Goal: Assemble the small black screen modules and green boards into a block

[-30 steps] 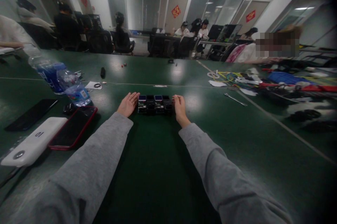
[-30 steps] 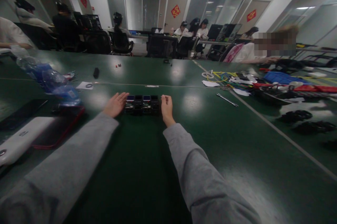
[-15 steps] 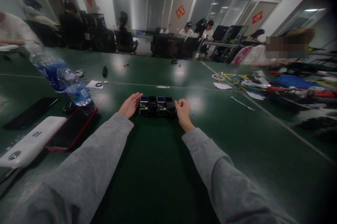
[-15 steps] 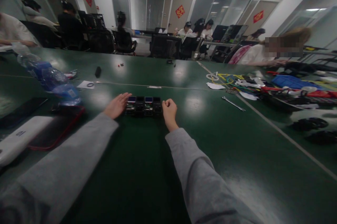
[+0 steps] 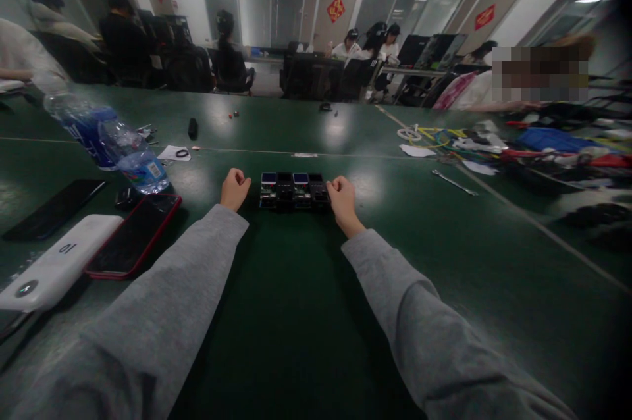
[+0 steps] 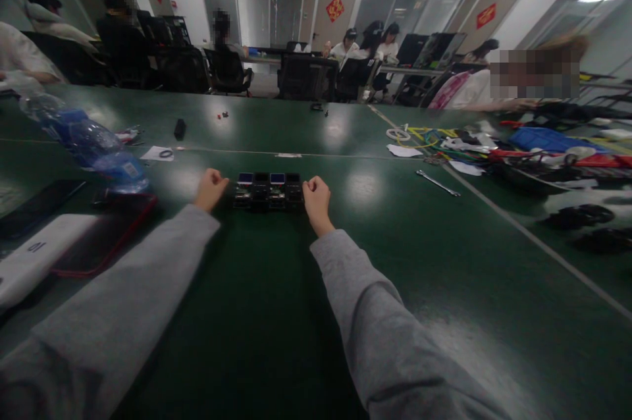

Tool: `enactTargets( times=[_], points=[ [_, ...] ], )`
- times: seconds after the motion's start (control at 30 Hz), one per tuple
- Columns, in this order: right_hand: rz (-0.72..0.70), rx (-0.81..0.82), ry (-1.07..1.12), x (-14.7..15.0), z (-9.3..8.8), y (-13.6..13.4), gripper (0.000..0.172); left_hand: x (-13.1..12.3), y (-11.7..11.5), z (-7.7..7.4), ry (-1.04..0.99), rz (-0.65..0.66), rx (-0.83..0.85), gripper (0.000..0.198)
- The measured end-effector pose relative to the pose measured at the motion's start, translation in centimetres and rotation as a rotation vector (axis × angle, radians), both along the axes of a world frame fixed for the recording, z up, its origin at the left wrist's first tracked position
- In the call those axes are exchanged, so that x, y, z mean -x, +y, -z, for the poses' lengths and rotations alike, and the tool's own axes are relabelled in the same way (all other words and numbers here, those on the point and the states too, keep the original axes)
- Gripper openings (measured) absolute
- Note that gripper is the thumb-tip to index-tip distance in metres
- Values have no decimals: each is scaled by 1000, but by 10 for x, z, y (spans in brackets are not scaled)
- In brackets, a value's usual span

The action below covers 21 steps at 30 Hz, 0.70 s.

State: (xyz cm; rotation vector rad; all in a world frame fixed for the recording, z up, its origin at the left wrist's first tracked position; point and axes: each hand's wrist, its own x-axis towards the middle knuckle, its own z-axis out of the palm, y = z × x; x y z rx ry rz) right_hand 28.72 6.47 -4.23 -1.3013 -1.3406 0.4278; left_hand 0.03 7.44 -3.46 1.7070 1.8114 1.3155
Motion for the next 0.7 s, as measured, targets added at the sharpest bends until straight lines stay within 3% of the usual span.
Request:
enactTargets(
  times=[0.17, 0.27, 0.5, 0.7],
  points=[
    [-3, -4, -14, 0, -1, 0, 26, -7, -15, -12, 492, 185, 205, 9],
    [0, -5, -23, 0, -1, -1, 26, -15, -24, -19, 623, 181, 242, 9],
    [1, 4, -26, 0, -1, -1, 25, -17, -28, -23, 669, 177, 269, 9],
    [-1, 14, -19, 0, -4, -2, 25, -17, -27, -20, 585, 192, 215, 8]
  ],
)
